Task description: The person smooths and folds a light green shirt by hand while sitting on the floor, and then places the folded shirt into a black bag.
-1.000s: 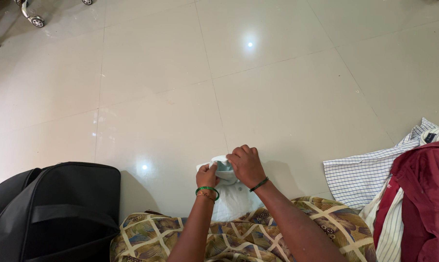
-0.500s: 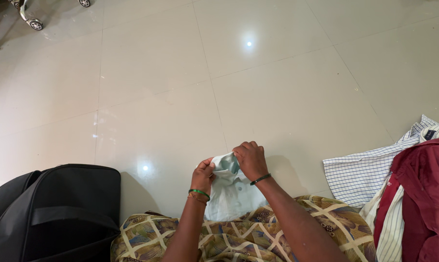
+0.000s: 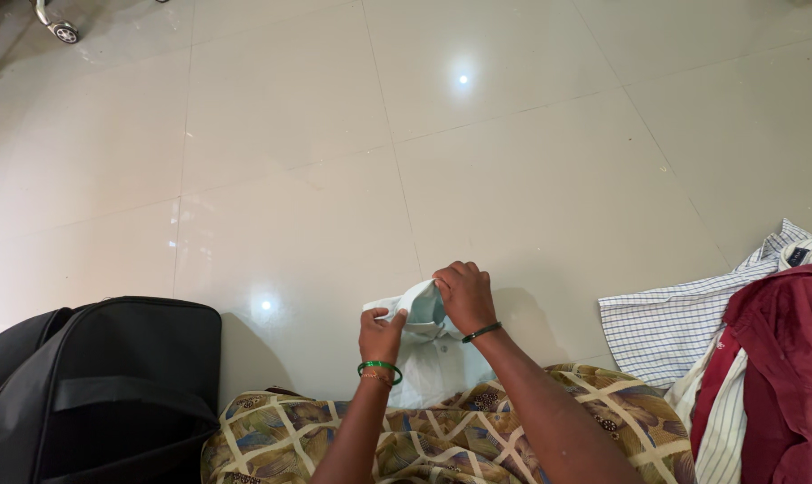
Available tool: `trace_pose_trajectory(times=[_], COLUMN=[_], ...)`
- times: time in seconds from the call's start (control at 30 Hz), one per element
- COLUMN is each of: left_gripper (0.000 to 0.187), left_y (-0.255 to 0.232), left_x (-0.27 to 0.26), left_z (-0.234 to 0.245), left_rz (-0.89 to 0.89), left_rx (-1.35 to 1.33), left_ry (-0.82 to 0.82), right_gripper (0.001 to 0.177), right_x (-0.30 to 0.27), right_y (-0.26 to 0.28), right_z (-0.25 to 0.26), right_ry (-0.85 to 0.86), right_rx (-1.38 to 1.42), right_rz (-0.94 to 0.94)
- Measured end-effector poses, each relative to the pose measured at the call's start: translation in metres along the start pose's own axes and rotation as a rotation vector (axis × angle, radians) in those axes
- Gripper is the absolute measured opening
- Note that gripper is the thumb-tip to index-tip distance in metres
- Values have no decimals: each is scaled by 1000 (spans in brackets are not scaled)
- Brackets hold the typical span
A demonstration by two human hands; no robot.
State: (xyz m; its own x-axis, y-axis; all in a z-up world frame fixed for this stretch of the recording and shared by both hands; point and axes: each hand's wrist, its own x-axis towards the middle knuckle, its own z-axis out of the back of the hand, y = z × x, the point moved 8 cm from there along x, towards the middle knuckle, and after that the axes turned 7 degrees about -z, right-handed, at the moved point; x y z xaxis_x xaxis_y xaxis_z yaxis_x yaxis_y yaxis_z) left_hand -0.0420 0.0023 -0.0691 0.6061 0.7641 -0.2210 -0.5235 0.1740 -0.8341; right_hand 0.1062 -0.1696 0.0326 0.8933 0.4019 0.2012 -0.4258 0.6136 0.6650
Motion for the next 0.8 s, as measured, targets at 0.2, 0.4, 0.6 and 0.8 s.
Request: trace_pose_trajectory(times=[0.2,0.4,0.6,0.8], left_gripper=[48,14,18,30], left_y=[8,33,36,20], left_x=[-20,-13,-14,-19], left_z=[-12,-31,-29,-43], left_rz=[94,105,216,391], left_rx=[-91,-407,-629,-1007], left_ry=[-12,26,76,275], right_gripper=[6,5,4,4], right_x=[-3,-4,-1,0], right_y=[0,-5,-10,-14], right_z=[3,4,-1,-6], right_ry=[-13,-20,-12,-22], right_rx=[-7,-15,-43,-62], right_rz=[0,-23,-52,-39])
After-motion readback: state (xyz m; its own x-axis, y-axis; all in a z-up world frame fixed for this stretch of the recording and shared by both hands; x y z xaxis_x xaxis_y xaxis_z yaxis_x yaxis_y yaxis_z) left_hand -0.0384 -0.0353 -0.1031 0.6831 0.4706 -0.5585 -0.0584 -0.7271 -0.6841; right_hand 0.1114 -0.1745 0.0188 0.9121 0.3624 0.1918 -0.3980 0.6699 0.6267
